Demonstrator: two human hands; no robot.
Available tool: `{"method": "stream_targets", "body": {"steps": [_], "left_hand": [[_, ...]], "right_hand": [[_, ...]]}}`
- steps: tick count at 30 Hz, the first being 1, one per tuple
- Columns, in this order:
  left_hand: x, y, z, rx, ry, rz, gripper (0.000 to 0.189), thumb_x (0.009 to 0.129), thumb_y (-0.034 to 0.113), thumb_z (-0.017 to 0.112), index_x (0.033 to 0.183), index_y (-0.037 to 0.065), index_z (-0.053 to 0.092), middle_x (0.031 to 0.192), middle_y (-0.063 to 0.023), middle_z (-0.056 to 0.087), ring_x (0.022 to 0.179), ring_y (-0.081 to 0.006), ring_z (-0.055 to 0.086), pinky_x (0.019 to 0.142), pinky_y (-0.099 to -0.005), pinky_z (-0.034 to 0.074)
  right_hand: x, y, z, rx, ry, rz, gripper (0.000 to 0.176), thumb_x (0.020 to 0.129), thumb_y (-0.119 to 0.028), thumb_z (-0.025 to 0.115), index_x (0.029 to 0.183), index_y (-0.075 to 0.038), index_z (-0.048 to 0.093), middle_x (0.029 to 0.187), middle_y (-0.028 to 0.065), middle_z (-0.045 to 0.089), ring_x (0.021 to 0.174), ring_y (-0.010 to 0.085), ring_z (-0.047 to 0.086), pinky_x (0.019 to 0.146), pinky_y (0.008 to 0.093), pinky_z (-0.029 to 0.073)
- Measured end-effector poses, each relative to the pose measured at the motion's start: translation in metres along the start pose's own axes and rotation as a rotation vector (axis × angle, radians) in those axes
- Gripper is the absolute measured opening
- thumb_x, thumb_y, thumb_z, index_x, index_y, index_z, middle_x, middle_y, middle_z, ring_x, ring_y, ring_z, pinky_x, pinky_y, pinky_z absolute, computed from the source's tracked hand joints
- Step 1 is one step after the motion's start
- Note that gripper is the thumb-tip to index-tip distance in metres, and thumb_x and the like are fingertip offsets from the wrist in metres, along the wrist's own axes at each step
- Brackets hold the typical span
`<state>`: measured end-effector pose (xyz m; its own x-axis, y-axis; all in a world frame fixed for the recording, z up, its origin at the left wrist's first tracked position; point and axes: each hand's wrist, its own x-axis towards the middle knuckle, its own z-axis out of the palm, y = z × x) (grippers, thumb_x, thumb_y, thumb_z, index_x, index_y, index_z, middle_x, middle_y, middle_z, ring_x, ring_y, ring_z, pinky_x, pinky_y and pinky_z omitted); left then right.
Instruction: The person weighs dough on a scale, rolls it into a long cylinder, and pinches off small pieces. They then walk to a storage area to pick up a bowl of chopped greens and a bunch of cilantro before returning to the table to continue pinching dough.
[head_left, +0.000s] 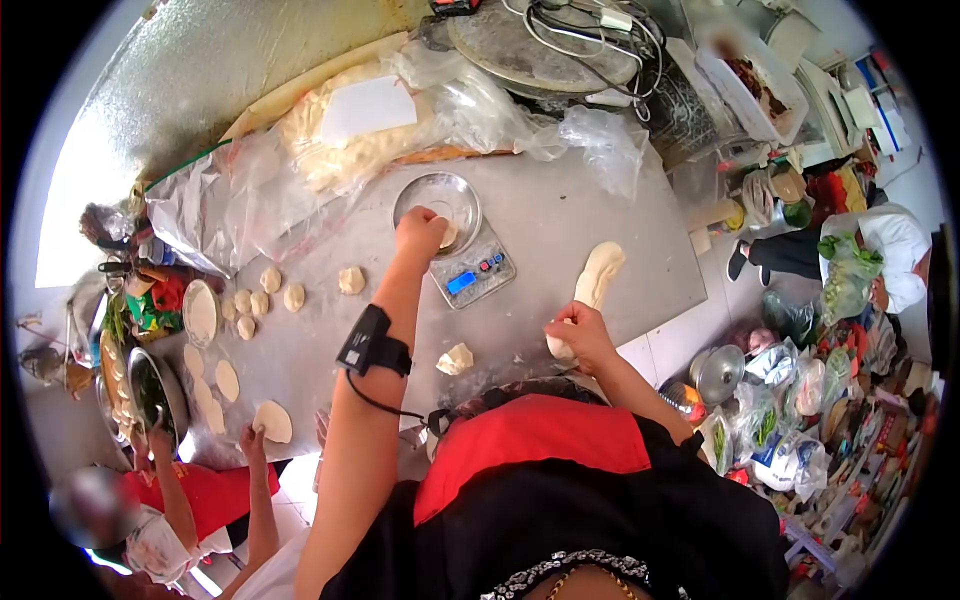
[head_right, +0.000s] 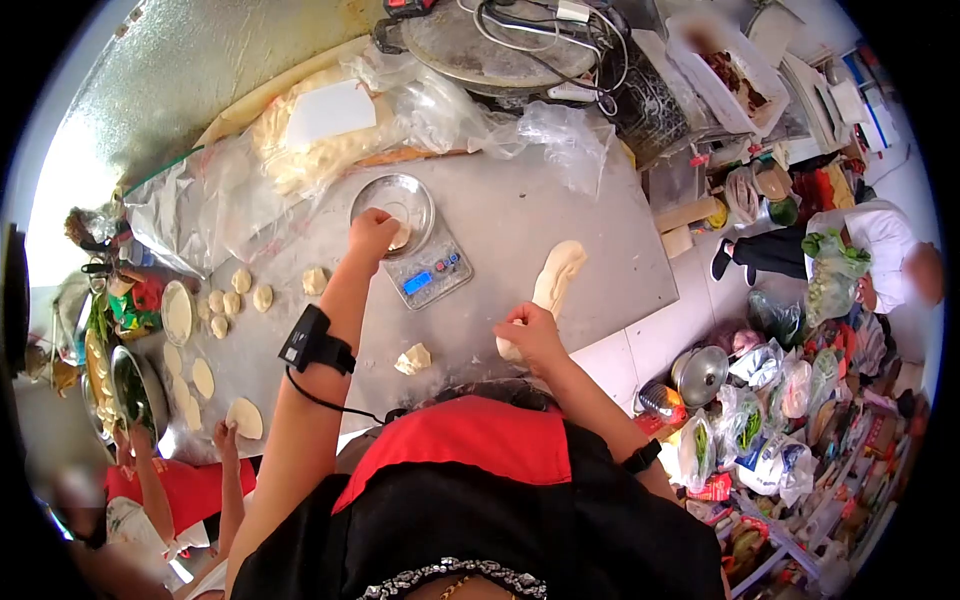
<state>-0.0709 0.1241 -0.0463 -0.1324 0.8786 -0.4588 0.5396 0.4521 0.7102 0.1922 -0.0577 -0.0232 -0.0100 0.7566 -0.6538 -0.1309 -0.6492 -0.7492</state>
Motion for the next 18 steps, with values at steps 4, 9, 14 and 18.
{"method": "stream_targets", "body": {"steps": [4, 9, 14, 18], "left_hand": [[-0.028, 0.009, -0.016, -0.684, -0.186, -0.034, 0.029, 0.08, 0.011, 0.051, 0.107, 0.004, 0.059, 0.085, -0.0044, 0.06, 0.077, -0.0132, 0.057, 0.063, -0.0267, 0.046], [-0.096, 0.035, 0.0, -0.73, -0.351, 0.308, 0.038, 0.081, 0.008, 0.044, 0.117, -0.001, 0.051, 0.103, -0.0085, 0.058, 0.092, -0.0161, 0.056, 0.079, -0.0292, 0.046], [-0.14, 0.07, 0.008, -0.529, -0.239, 0.32, 0.04, 0.073, 0.002, 0.05, 0.113, -0.004, 0.052, 0.094, -0.0079, 0.058, 0.083, -0.0148, 0.054, 0.074, -0.0254, 0.045], [-0.149, 0.066, 0.018, -0.679, -0.304, 0.319, 0.04, 0.074, 0.003, 0.051, 0.113, -0.004, 0.051, 0.096, -0.0085, 0.056, 0.082, -0.0151, 0.054, 0.073, -0.0255, 0.045]], "right_hand": [[0.008, -0.023, 0.014, -0.031, -0.008, -0.071, 0.016, 0.071, -0.007, 0.06, 0.085, 0.0, 0.06, 0.077, 0.0057, 0.059, 0.072, 0.013, 0.055, 0.064, 0.0276, 0.046], [0.008, -0.067, 0.057, -0.087, -0.221, -0.292, 0.032, 0.085, -0.034, 0.056, 0.095, -0.003, 0.06, 0.076, 0.0039, 0.06, 0.067, 0.0104, 0.055, 0.061, 0.0269, 0.046], [-0.002, -0.096, 0.059, -0.206, -0.26, -0.149, 0.03, 0.086, -0.032, 0.054, 0.087, -0.003, 0.06, 0.073, 0.0018, 0.055, 0.064, 0.0092, 0.049, 0.053, 0.0295, 0.04], [0.003, -0.071, 0.058, -0.011, -0.346, -0.255, 0.026, 0.086, -0.028, 0.052, 0.085, -0.003, 0.06, 0.074, 0.0022, 0.057, 0.067, 0.0097, 0.052, 0.056, 0.0275, 0.043]]}}
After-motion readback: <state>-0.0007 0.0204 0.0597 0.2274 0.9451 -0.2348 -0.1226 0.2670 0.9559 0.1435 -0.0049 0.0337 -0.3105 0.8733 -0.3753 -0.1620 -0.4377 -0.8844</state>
